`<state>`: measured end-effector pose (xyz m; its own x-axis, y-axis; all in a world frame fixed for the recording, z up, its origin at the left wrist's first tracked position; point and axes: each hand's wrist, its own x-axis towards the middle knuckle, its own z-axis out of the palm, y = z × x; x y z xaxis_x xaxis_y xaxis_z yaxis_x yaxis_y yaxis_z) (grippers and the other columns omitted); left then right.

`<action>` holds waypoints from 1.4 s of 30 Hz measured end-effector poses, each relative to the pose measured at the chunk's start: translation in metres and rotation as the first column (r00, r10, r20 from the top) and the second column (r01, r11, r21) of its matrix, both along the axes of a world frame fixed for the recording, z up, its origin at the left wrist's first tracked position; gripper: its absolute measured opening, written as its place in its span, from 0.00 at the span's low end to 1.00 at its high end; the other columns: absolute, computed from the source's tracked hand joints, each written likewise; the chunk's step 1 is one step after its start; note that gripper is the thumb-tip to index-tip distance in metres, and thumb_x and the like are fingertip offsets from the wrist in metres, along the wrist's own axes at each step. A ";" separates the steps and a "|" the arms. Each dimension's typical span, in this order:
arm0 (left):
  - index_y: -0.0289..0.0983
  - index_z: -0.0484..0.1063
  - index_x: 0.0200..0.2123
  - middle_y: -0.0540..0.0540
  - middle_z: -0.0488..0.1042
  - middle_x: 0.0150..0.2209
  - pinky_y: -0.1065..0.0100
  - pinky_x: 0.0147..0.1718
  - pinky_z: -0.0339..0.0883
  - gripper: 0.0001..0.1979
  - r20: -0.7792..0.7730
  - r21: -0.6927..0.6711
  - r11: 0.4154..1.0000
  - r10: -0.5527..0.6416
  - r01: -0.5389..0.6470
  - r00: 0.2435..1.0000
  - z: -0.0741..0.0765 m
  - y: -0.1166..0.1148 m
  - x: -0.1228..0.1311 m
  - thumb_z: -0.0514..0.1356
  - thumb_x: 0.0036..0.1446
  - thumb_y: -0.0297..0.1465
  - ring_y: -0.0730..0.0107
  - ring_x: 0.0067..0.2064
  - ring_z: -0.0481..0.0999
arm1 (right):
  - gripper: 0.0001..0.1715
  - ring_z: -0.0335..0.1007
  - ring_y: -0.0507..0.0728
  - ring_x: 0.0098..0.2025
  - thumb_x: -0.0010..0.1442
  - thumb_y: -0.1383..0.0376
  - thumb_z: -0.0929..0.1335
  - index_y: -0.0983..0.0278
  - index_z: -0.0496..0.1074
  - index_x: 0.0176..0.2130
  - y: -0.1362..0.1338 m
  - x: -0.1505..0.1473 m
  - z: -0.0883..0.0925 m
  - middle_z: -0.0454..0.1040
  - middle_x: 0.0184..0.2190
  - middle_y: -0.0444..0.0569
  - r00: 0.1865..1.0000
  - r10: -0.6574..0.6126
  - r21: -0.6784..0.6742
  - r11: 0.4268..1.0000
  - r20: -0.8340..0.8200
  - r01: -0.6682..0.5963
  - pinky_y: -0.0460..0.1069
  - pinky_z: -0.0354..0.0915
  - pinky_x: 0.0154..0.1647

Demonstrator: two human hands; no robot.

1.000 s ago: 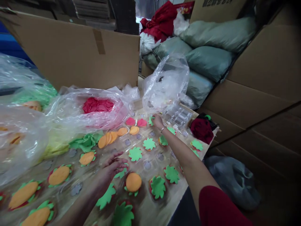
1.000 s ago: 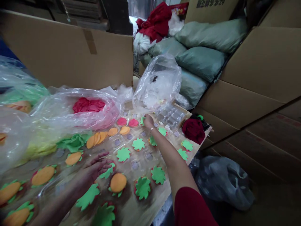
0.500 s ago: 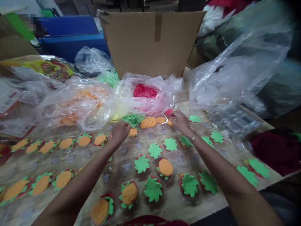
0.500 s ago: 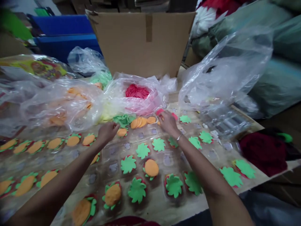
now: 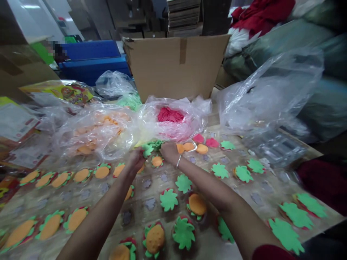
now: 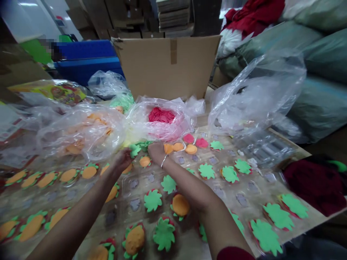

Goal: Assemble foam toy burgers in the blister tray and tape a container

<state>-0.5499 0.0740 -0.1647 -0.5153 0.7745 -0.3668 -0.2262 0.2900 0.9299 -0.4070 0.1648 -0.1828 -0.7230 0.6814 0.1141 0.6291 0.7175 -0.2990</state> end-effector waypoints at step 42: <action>0.33 0.71 0.44 0.44 0.78 0.30 0.75 0.25 0.73 0.14 0.477 -0.013 0.984 -0.151 0.178 0.866 0.018 -0.040 0.121 0.56 0.56 0.16 0.73 0.25 0.77 | 0.10 0.69 0.51 0.29 0.53 0.63 0.68 0.65 0.68 0.37 0.058 0.208 0.002 0.73 0.31 0.46 0.645 -0.587 -0.775 0.631 -0.489 -0.013 0.46 0.67 0.32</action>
